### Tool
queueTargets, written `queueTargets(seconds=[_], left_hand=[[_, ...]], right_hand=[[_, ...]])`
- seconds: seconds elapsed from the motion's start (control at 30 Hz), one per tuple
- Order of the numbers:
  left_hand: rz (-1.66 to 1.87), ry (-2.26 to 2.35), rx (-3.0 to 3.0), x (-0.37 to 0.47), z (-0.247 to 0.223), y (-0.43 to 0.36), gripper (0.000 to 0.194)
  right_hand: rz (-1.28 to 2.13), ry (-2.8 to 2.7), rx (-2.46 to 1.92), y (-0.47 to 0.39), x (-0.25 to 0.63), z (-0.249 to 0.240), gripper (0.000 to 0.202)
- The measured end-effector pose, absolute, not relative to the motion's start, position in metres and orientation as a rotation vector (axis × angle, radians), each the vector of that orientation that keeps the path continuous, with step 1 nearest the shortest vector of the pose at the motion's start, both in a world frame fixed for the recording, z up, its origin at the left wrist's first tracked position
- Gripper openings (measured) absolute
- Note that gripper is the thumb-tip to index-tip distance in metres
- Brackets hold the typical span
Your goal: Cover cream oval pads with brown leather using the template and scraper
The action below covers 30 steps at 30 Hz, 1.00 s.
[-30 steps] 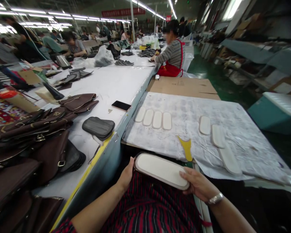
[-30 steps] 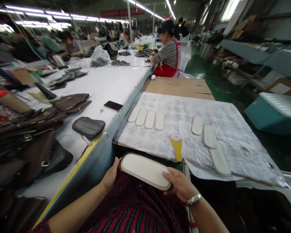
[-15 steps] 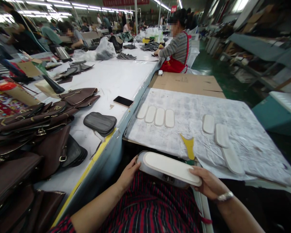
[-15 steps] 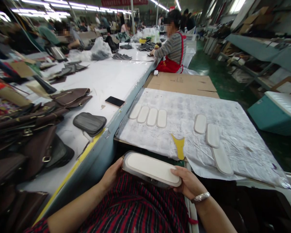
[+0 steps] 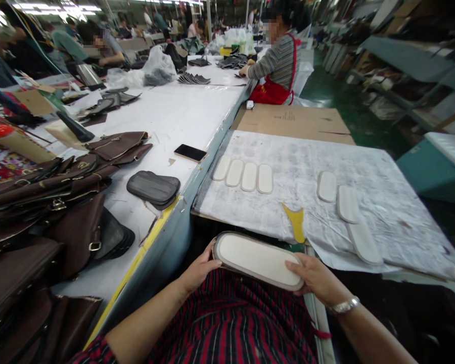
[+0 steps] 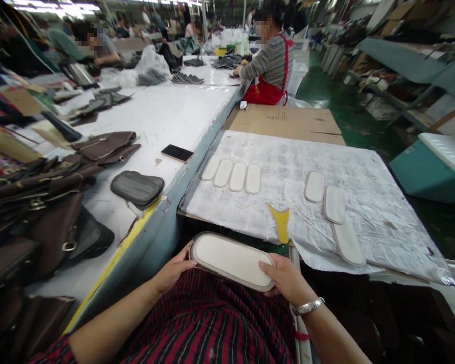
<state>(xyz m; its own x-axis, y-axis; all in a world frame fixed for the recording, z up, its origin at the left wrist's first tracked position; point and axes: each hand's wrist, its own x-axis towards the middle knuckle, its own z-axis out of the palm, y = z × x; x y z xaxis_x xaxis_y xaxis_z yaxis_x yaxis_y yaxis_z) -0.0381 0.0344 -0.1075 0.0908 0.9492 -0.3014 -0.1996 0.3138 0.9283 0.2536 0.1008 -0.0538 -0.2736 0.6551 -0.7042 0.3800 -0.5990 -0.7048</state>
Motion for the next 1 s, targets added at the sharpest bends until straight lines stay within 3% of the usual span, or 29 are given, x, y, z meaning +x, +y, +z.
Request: queueTargets(seconds=[0.13,0.23,0.37,1.0], left_hand=[[1.103,0.999,0.676,-0.033,-0.104,0.035,0.062],[1.150,1.179,0.690,-0.022,-0.098,0.037,0.055],[1.155,1.420,0.724,-0.009,-0.095,0.040,0.056],[1.050,1.449,0.822,-0.015,-0.093,0.041,0.049]], right_hand=[[1.877,-1.494,-1.752,0.102,0.253,-0.051,0.030],[1.861,-1.573,-1.723,0.102,0.252,-0.049,0.031],[1.871,-1.635,-1.661,0.101,0.252,-0.049,0.033],[1.762,-1.681,-1.784,0.101,0.239,-0.047,0.020]])
